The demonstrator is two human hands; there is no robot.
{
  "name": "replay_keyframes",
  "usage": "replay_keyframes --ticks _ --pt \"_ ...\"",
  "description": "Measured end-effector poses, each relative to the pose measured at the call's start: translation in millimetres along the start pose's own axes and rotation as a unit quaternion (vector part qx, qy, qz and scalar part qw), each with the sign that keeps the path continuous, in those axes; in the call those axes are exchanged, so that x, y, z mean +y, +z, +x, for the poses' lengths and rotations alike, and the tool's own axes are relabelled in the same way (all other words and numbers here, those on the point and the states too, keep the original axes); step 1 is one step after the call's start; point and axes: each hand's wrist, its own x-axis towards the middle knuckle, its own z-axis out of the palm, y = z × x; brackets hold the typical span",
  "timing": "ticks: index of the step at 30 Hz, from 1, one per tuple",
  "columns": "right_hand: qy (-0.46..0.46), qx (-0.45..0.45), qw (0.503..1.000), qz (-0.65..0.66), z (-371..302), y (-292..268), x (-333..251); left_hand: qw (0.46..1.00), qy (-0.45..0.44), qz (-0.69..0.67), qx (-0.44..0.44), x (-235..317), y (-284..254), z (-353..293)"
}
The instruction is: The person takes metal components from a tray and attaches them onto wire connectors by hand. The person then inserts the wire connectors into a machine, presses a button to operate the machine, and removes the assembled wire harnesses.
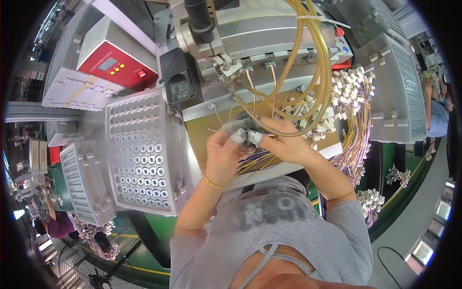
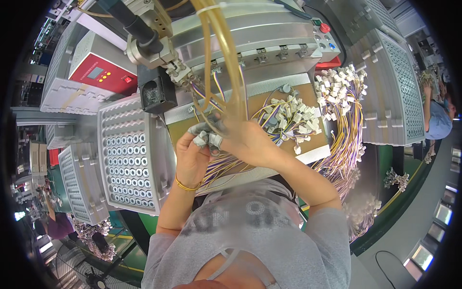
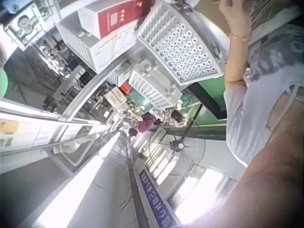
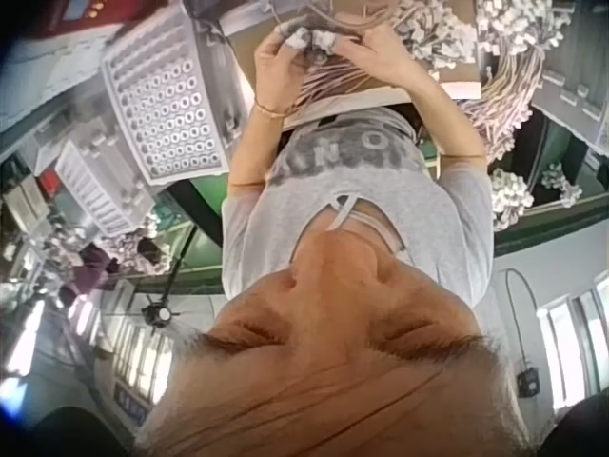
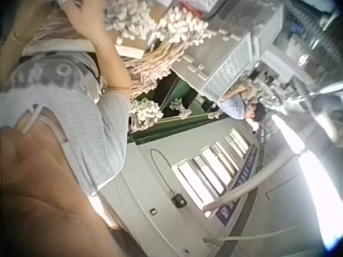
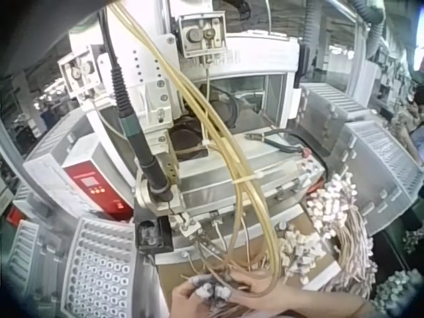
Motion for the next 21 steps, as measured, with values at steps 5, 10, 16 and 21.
replay_keyframes --ticks 5,10,16,21 --pt "-0.005 0.107 0.982 0.158 8 -14 21 0.991 -0.004 -0.108 -0.073 -18 12 8" --pt "-0.015 0.363 0.881 0.303 38 -46 36 0.995 0.002 0.099 0.001 -12 -19 11" --pt "-0.040 0.400 0.851 0.338 57 -54 59 0.948 0.105 0.253 0.164 13 -77 10" --pt "-0.022 0.399 0.846 0.353 62 -46 57 0.842 0.163 0.493 0.148 21 -109 13"
